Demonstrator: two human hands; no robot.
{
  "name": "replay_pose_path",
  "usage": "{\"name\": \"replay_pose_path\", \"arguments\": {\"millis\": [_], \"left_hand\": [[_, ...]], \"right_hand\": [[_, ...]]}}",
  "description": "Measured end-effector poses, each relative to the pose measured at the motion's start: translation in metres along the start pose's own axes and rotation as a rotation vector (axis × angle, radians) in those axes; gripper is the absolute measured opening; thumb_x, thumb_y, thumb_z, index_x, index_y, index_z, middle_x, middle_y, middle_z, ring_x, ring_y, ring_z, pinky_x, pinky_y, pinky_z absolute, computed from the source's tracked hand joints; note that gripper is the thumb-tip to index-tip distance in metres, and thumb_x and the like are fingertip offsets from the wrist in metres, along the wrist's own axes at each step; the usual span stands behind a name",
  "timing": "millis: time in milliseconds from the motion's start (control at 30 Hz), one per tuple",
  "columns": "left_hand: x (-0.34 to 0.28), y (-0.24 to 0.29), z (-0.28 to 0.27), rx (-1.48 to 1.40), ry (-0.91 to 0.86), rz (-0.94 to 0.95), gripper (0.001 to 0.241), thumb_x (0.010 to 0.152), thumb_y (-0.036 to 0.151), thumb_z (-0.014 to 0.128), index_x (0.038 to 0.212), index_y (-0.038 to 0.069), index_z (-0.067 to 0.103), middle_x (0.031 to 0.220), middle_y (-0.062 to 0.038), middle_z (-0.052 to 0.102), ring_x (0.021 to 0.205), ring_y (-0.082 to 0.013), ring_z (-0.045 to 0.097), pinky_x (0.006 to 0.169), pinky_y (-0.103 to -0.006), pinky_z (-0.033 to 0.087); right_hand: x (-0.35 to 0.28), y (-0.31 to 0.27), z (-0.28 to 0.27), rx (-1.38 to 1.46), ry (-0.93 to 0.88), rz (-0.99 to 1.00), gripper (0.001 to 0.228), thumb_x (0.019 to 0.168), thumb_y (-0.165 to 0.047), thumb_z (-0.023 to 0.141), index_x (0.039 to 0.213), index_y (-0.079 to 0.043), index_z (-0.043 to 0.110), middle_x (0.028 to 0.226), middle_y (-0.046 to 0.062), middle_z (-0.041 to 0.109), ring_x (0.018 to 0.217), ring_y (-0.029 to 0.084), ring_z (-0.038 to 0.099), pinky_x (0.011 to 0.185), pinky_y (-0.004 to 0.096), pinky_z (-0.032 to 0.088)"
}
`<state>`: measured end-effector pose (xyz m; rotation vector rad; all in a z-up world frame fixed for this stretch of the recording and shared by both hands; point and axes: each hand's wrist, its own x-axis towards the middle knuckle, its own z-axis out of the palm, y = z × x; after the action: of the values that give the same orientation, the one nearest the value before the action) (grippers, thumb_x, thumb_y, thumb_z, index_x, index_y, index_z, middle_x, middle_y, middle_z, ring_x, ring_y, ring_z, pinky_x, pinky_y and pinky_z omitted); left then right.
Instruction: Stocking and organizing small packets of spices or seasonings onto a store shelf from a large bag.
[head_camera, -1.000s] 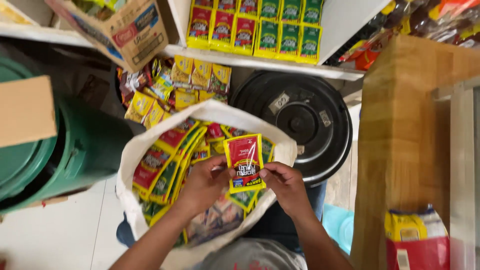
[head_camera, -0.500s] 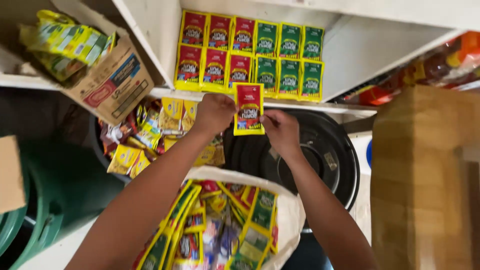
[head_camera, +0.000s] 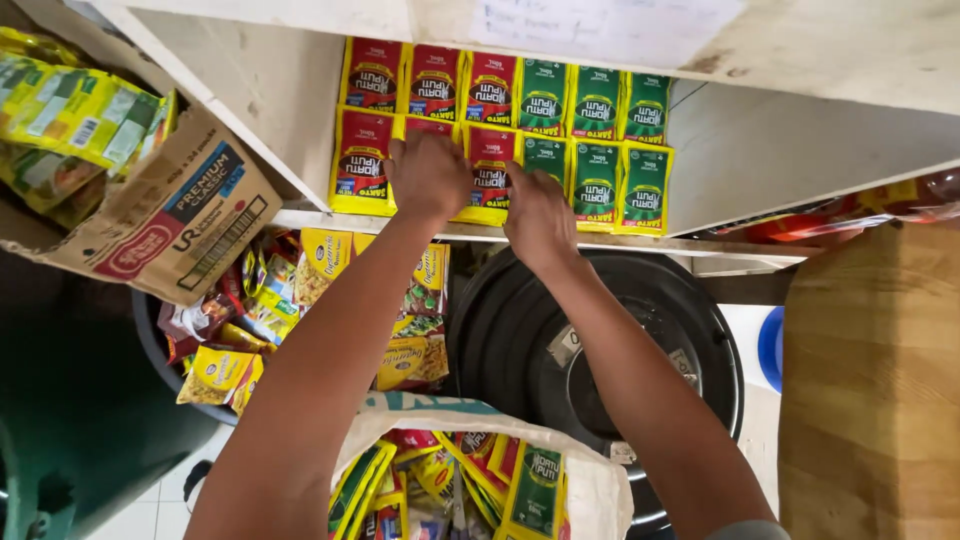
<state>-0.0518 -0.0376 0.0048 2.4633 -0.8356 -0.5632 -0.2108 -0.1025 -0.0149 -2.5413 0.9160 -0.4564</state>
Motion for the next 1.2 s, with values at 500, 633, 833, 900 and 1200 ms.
{"name": "replay_pose_path", "arguments": {"millis": [500, 633, 833, 900, 1200], "left_hand": [[-0.01, -0.026, 0.037, 0.063, 0.248, 0.356, 0.061, 0.084, 0.019, 0.074, 0.136, 0.0, 0.049, 0.138, -0.019, 0.046, 0.126, -0.0396, 0.043, 0.103, -0.0509, 0.036], [-0.013, -0.021, 0.031, 0.038, 0.191, 0.32, 0.058, 0.086, 0.018, 0.073, 0.136, 0.001, 0.05, 0.142, -0.019, 0.045, 0.128, -0.0402, 0.042, 0.105, -0.051, 0.035], [-0.027, -0.009, 0.008, 0.085, 0.136, 0.331, 0.068, 0.077, 0.015, 0.076, 0.141, 0.014, 0.052, 0.142, -0.019, 0.044, 0.13, -0.0393, 0.04, 0.105, -0.05, 0.034], [-0.032, -0.004, -0.003, 0.096, 0.079, 0.357, 0.068, 0.07, 0.016, 0.079, 0.135, 0.027, 0.06, 0.145, -0.015, 0.043, 0.129, -0.0386, 0.039, 0.105, -0.0496, 0.033], [-0.022, -0.02, 0.017, 0.154, 0.159, 0.398, 0.059, 0.076, 0.009, 0.074, 0.131, 0.028, 0.066, 0.146, -0.014, 0.044, 0.132, -0.0388, 0.04, 0.106, -0.051, 0.034]], "right_hand": [[0.0, 0.009, 0.018, -0.209, 0.009, -0.148, 0.048, 0.083, -0.006, 0.067, 0.131, -0.003, 0.064, 0.1, 0.015, 0.065, 0.097, 0.035, 0.063, 0.084, 0.047, 0.052], [0.001, 0.012, 0.023, -0.216, 0.048, -0.171, 0.048, 0.083, -0.006, 0.066, 0.131, -0.004, 0.065, 0.101, 0.014, 0.065, 0.098, 0.035, 0.063, 0.086, 0.047, 0.052], [0.003, 0.012, 0.025, -0.2, 0.052, -0.171, 0.048, 0.083, -0.007, 0.067, 0.131, -0.003, 0.064, 0.1, 0.015, 0.065, 0.096, 0.035, 0.063, 0.084, 0.047, 0.051], [0.004, 0.014, 0.028, -0.234, 0.059, -0.189, 0.049, 0.086, -0.005, 0.066, 0.134, -0.003, 0.064, 0.101, 0.014, 0.064, 0.097, 0.034, 0.062, 0.086, 0.047, 0.051], [0.008, 0.01, 0.023, -0.24, 0.003, -0.169, 0.05, 0.085, -0.004, 0.067, 0.135, -0.003, 0.062, 0.099, 0.014, 0.064, 0.098, 0.034, 0.062, 0.085, 0.047, 0.05]]}}
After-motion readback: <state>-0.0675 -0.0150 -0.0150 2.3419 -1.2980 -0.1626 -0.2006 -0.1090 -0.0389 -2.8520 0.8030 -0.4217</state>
